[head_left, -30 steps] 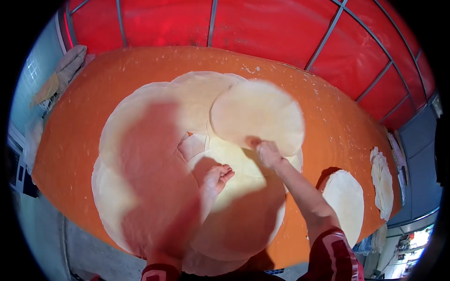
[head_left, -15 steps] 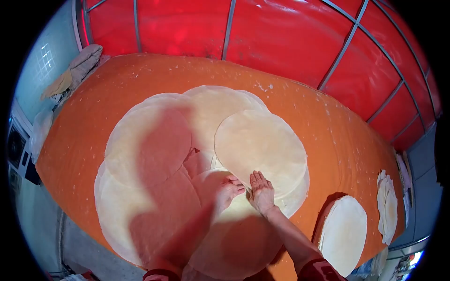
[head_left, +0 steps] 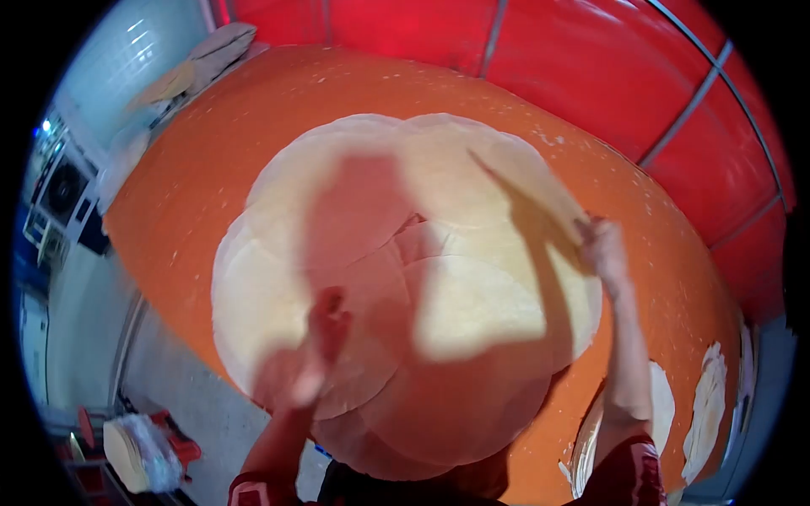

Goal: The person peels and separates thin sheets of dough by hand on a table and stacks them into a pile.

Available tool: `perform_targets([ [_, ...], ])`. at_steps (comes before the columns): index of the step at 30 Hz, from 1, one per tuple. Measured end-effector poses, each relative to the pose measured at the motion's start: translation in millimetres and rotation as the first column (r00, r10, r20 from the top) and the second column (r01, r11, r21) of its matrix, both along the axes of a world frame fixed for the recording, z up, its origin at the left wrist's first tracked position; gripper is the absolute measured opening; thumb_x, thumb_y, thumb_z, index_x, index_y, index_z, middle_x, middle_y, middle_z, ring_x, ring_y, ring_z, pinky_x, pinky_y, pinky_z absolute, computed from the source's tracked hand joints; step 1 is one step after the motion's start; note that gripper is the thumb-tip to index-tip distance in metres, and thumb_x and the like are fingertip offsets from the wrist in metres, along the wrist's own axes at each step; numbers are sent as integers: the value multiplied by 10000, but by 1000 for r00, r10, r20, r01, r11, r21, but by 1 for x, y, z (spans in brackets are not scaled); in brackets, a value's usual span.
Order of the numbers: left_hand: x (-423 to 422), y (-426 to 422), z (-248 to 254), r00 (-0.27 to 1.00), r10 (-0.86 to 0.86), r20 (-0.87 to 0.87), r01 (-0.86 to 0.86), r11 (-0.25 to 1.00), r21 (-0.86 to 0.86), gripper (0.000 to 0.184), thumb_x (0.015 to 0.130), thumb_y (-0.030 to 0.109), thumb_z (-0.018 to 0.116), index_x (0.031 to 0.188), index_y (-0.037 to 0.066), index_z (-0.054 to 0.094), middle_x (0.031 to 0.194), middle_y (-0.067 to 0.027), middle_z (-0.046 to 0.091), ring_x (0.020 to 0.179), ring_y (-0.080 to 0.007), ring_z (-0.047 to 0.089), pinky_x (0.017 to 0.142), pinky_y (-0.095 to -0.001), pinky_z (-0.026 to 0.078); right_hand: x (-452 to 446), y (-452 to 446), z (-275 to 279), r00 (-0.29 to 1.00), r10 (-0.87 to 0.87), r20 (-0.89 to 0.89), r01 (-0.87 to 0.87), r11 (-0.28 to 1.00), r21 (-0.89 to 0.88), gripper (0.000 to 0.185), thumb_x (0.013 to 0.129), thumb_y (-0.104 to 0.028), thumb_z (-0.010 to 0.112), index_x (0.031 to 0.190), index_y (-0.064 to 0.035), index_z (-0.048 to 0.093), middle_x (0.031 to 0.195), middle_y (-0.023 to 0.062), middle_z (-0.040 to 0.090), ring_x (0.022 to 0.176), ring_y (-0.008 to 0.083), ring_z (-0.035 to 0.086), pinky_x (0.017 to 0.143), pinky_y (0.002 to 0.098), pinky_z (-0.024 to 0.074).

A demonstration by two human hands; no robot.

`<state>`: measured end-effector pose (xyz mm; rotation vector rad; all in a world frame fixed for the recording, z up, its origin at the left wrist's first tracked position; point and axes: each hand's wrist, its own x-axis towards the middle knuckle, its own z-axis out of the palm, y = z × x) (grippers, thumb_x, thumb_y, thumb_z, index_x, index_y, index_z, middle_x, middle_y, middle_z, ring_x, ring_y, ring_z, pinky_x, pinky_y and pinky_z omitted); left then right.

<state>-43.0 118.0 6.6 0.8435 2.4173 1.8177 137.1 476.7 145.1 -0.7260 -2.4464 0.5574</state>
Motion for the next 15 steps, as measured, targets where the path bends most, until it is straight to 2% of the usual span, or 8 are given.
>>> perform_targets([
  [2,-31,-55,-24,963,92,253,-141,973,183,224,658,-126,489,816,34,486,764,-6,498,705,-87,479,629,-200,400,-6,-24,36,999,49,-4,-48,990,134,91,734,-34,498,711,10,575,616,225,527,506,310,523,483,368,421],
  [4,-54,-82,-9,847,70,526,-257,922,291,217,675,-132,463,817,31,485,785,-27,508,716,-92,482,651,-208,405,-13,-77,51,972,45,229,-94,973,209,117,695,-4,478,733,-2,589,570,207,523,519,335,528,492,390,426],
  [6,-82,-84,2,805,113,582,-357,876,324,166,691,-107,463,785,27,491,758,-28,517,693,-104,497,632,-218,415,-17,-114,26,926,146,349,-262,913,314,190,644,29,453,781,3,582,549,201,515,515,337,525,506,399,436],
  [9,-133,-85,-19,783,-217,583,-192,808,558,16,734,7,517,727,22,517,702,-59,546,658,-158,540,599,-240,443,-30,-106,-23,679,266,684,-456,883,110,182,719,-45,477,875,13,553,618,166,541,515,281,519,505,351,446],
  [10,-150,-81,-25,783,-227,579,-187,802,567,16,734,7,517,727,22,517,702,-59,546,658,-158,540,599,-240,443,-38,-81,-26,664,333,669,-405,913,-53,159,738,-73,473,849,6,554,633,140,544,516,242,506,498,332,435],
  [12,-177,-70,-34,575,-221,788,-238,876,420,82,752,45,517,811,1,555,776,-88,569,694,-202,560,651,-289,476,-60,-19,-14,846,390,364,-256,895,-365,154,776,-130,465,798,-9,557,663,86,552,518,166,480,482,293,415],
  [14,-188,-62,-28,543,-226,809,-264,868,420,105,753,90,533,828,24,566,778,-87,581,674,-199,563,626,-289,480,-94,21,35,928,366,64,-297,834,-464,205,814,-187,457,747,-23,561,692,33,559,520,89,454,467,255,394],
  [15,-188,-57,-22,562,-127,818,-278,902,331,115,753,108,537,831,29,565,781,-89,582,676,-199,564,609,-293,481,-114,17,74,929,365,67,-298,841,-451,205,814,-187,457,747,-23,561,692,33,559,520,89,454,467,255,394],
])
